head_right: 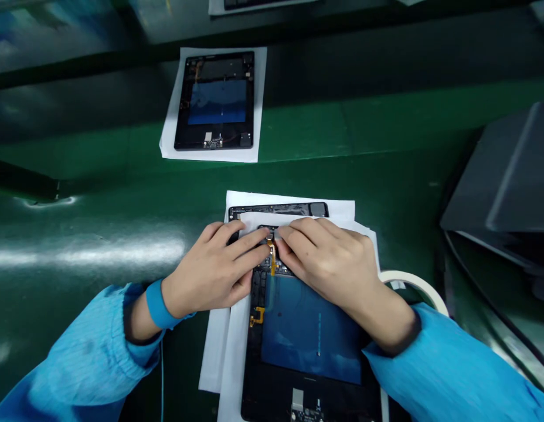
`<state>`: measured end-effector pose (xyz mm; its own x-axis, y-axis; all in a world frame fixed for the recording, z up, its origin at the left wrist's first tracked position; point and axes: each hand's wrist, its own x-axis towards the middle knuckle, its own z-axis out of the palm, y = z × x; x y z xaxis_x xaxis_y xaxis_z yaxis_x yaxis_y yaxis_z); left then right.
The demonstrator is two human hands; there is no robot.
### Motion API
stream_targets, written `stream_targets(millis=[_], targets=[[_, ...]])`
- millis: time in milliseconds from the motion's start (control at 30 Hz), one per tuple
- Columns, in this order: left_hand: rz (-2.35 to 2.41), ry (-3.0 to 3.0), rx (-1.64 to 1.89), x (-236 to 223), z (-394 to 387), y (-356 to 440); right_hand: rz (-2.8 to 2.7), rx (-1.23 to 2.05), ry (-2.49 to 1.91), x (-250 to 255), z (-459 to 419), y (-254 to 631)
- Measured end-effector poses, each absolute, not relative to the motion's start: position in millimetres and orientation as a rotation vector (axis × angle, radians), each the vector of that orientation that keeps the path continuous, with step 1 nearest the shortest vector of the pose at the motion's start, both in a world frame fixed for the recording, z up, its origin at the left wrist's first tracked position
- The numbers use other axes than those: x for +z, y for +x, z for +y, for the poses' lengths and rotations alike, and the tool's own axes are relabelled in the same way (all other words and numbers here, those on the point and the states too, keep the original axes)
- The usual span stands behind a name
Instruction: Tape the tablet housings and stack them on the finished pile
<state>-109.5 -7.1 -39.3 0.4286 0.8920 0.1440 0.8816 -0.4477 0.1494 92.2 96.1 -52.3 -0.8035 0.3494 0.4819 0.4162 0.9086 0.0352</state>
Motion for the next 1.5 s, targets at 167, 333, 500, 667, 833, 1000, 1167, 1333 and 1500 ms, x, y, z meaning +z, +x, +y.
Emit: stream_targets(millis=[167,333,500,667,833,1000,1167,1333,1500], targets=[[1.632,2.618,0.285,-39.4,-8.1,-108.2,-2.606,-0.228,-0.534,-53.8,95.5,91.2],[1.632,2.604,0.306,-43.1,-8.9,-108.1,-2.687,-0.245,-0.473,-47.3,92.1,89.3],[1.661,2.52,0.489,-46.9,-9.8,-114.1,-2.78,-0.277,-0.482,-41.1,87.4,84.9],[1.868,2.5,0.49,-38.4,-13.8,-117.3,-2.777,-0.027,-0.446,-37.2,77.7,106.2],[1.968,2.4,0.313,-23.7,-21.2,-98.3,-2.638,0.14,-0.464,-48.8,65.6,160.4],[2.007,1.905,0.52,-18.0,-18.0,-63.2,-2.54,0.175,-0.484,-64.3,67.8,180.5],[1.86,1.353,1.002,-14.1,-18.8,-57.4,-2.396,0.27,-0.476,-58.0,71.9,185.3],[2.273,0.893,1.253,29.4,-59.6,-160.3,-2.219,0.322,-0.507,-45.9,77.4,197.0],[2.573,0.764,1.099,37.2,-101.8,-270.7,-2.29,0.281,-0.468,-59.2,81.5,208.3]])
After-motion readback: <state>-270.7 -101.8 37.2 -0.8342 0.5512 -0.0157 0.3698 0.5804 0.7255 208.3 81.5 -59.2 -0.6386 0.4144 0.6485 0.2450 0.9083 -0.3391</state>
